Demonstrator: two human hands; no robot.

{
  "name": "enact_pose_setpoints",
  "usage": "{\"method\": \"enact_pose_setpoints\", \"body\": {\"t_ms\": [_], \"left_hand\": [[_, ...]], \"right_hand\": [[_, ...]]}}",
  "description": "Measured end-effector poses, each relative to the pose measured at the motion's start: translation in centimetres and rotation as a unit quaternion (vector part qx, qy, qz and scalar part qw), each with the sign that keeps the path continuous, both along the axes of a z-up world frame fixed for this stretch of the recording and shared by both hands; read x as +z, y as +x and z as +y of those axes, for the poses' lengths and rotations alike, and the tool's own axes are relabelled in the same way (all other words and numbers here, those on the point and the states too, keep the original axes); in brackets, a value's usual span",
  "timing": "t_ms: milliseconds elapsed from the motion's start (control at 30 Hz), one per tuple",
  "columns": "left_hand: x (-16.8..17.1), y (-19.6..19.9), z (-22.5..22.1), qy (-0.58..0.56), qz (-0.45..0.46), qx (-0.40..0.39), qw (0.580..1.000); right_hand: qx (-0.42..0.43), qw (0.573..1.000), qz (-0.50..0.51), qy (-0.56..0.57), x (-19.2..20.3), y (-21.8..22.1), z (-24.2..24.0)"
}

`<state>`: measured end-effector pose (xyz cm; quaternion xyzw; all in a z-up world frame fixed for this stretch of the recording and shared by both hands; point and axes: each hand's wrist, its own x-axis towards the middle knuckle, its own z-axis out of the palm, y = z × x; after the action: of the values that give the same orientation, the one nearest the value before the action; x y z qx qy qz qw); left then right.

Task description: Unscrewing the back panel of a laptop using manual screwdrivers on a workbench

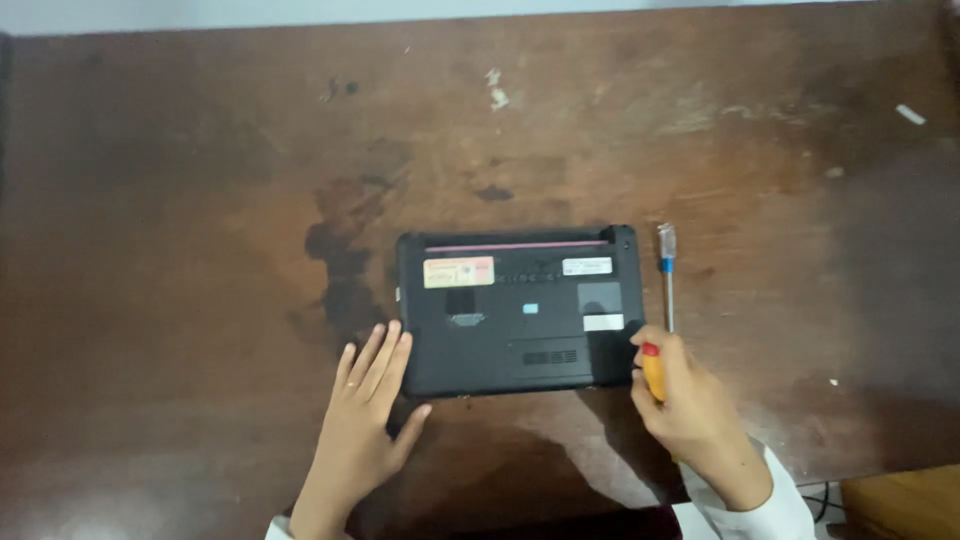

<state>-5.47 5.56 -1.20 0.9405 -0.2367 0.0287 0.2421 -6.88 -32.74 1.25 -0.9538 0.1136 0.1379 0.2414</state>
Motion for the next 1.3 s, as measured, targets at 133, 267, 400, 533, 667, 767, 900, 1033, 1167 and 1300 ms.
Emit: {"method": "enact_pose_setpoints", "body": {"t_ms": [133, 267, 400, 533, 667, 767, 900, 1033, 1167, 1300], "left_hand": [[-0.3, -0.1, 0.1, 0.013, 0.008, -0.004, 1.000], [-0.4, -0.2, 0.0, 0.023, 0.001, 0.004, 1.000], [-0.5, -0.1, 0.1, 0.024, 0.010, 0.011, 1.000], [-0.4, 0.3, 0.4, -0.003, 0.032, -0.001, 0.999], [0.3, 0.7, 0.9, -0.041, 0.059, -0.021, 0.997], [0.5, 0.8, 0.9, -0.046, 0.060, -0.015, 0.997], [0.7, 0.9, 0.8, -0.059, 0.068, 0.002, 0.996], [0.9, 0.9, 0.9, -0.065, 0.110, 0.000, 0.992], [0.2, 0.9, 1.1, -0.066, 0.101, 0.003, 0.993], [-5.7, -2.0, 1.2, -0.021, -0.014, -0.006, 1.000]], "right_hand": [[0.063, 0.997, -0.035, -0.015, -0.1, -0.1, -0.3], [0.071, 0.997, 0.010, 0.004, 0.6, 0.3, -0.2], [0.080, 0.996, 0.020, 0.026, 0.6, 0.5, -0.3], [0.092, 0.993, -0.038, 0.061, -0.5, 0.3, -1.2], [0.047, 0.996, -0.032, 0.067, -1.1, -0.2, -1.3], [0.066, 0.988, -0.105, 0.090, -4.5, -1.4, -2.4], [0.052, 0.982, -0.152, 0.103, -3.5, -1.6, -1.9], [0.032, 0.977, -0.209, 0.017, -3.3, -1.8, -1.7], [0.009, 0.981, -0.188, 0.057, -4.8, -2.5, -2.6], [0.031, 0.993, -0.108, 0.037, -6.7, -6.0, -3.0]]}}
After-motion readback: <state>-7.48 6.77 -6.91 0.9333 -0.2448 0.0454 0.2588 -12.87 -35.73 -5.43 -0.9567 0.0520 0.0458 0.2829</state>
